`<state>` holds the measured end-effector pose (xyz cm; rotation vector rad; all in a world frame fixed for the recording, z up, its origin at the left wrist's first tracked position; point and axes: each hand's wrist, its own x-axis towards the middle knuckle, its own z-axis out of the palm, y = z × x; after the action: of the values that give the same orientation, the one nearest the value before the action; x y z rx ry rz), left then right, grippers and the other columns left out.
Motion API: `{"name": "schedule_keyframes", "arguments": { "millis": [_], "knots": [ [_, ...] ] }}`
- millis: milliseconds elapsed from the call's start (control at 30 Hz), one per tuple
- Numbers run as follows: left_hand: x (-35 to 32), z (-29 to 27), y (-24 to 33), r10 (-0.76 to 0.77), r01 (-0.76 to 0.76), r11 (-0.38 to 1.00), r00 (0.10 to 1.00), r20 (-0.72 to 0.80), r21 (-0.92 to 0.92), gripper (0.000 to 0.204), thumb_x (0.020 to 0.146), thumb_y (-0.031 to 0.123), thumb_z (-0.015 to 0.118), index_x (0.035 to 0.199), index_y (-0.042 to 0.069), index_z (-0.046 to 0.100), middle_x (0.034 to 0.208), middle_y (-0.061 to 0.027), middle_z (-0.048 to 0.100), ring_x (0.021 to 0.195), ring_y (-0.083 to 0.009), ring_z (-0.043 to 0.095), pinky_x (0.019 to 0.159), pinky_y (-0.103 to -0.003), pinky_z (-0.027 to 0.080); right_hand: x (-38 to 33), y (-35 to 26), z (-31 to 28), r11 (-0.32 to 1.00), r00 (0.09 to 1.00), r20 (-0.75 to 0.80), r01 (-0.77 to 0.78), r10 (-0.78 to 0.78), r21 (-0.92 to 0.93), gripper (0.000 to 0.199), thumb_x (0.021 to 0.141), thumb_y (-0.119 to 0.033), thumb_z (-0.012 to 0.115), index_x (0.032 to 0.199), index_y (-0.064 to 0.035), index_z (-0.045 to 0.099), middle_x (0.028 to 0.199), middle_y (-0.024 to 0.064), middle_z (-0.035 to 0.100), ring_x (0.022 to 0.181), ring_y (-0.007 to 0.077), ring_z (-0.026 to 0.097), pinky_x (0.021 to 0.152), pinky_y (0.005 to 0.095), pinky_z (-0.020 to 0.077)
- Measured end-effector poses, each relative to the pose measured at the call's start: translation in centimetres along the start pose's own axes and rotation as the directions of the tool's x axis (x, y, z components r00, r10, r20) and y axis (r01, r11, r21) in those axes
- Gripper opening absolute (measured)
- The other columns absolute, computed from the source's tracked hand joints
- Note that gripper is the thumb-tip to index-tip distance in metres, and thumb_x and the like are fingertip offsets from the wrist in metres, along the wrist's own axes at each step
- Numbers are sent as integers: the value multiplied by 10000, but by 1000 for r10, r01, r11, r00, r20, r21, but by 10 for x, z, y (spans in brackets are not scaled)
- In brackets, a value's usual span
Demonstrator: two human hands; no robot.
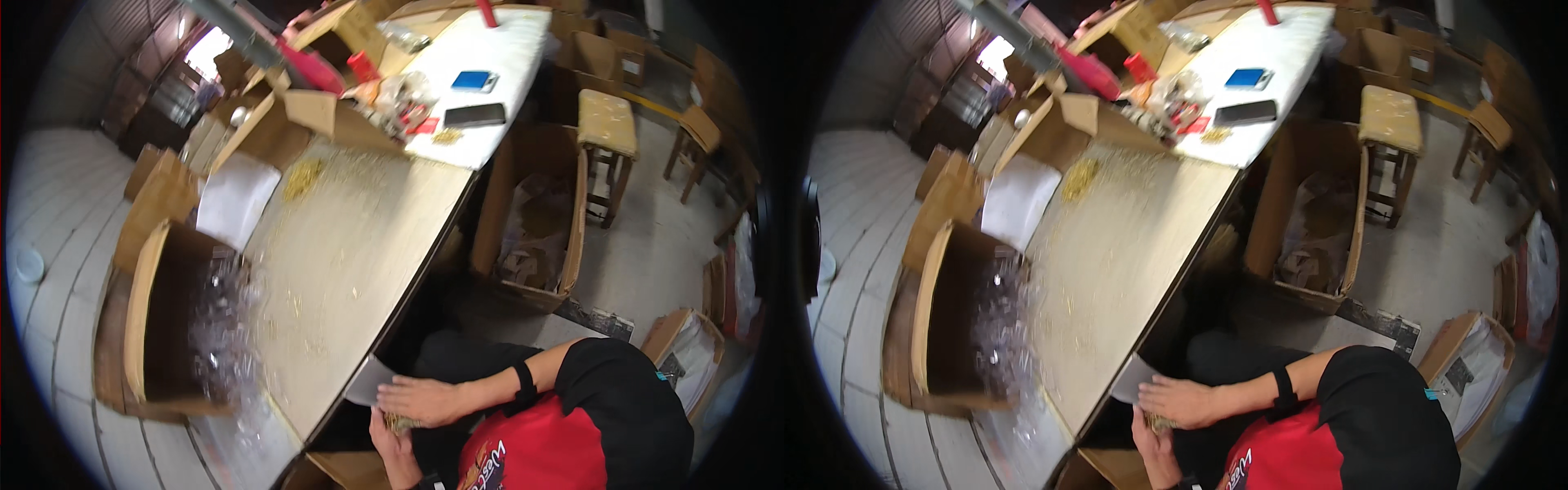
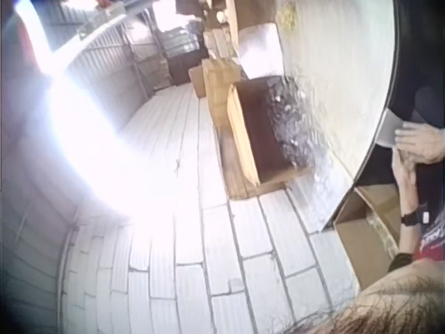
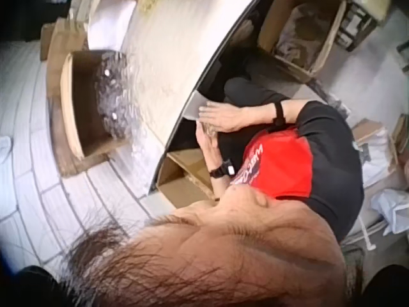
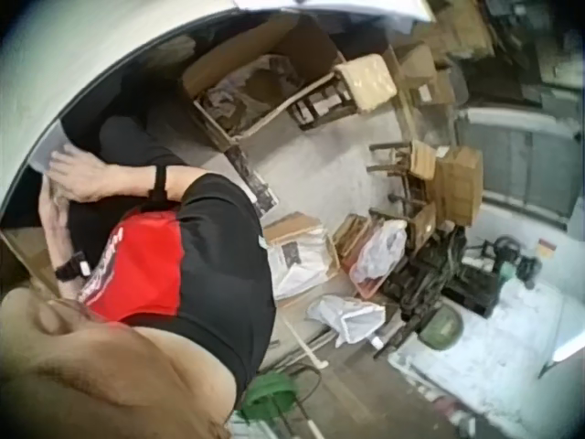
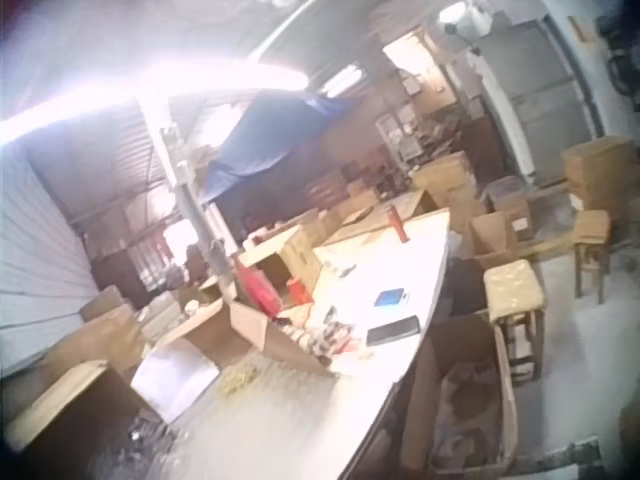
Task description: The person scoops small yellow items from a table into clear plastic containers using a funnel and places the filled containers into a cardboard box. The person repeats this process multiple times, occasionally adjusting the funnel and containers.
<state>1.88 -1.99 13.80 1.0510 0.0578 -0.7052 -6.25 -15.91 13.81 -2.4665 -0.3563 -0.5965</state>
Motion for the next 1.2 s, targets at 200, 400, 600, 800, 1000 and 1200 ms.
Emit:
{"name": "schedule_keyframes", "arguments": {
  "millis": [200,400,600,800,1000,1200],
  "knots": [
    [-1,23,-4,6,-5,999,999,36,-43,320,970,191,431,1178,-34,522,1146,-123,585,1054,-218,579,927,-341,465,7,4,-31,999,999,33,-3,4,-40,491,815,-216,554,1252,-11,462,1313,176,475,1271,318,413,1067,468,284],
    [-24,24,11,10,-10,1000,1000,18,4,276,957,193,463,1128,-14,525,962,-116,635,747,-178,665,496,-282,581,2,12,-62,892,962,-130,-166,241,420,336,871,-96,551,1189,11,538,1216,201,553,1186,343,503,980,397,425],
    [-26,13,7,-33,36,999,996,80,-33,298,963,235,461,1101,-17,543,973,-115,631,749,-169,664,492,-273,574,11,14,-41,823,938,-4,-302,346,482,314,873,-88,553,1167,24,553,1125,193,604,1040,295,598,888,362,468],
    [-25,8,3,-73,63,991,993,89,117,335,970,276,443,1086,-23,538,929,-114,631,723,-170,659,478,-276,574,29,17,-24,372,745,433,-643,508,669,191,860,-113,626,963,45,654,909,88,665,826,113,606,740,263,485],
    [-22,-1,-2,-61,58,997,995,75,46,326,983,283,411,1052,-10,536,870,-90,622,704,-145,652,472,-262,570,31,6,-10,786,917,125,-390,379,480,151,812,-74,625,940,-6,669,933,113,664,852,242,642,753,332,503],
    [-21,-2,0,-35,35,999,999,3,-35,292,982,265,412,1069,18,542,881,-68,623,691,-119,644,459,-253,559,34,-4,-19,977,995,98,-53,34,204,275,850,-147,594,1103,-41,609,1153,137,606,1141,304,540,947,432,430]
  ]
}}
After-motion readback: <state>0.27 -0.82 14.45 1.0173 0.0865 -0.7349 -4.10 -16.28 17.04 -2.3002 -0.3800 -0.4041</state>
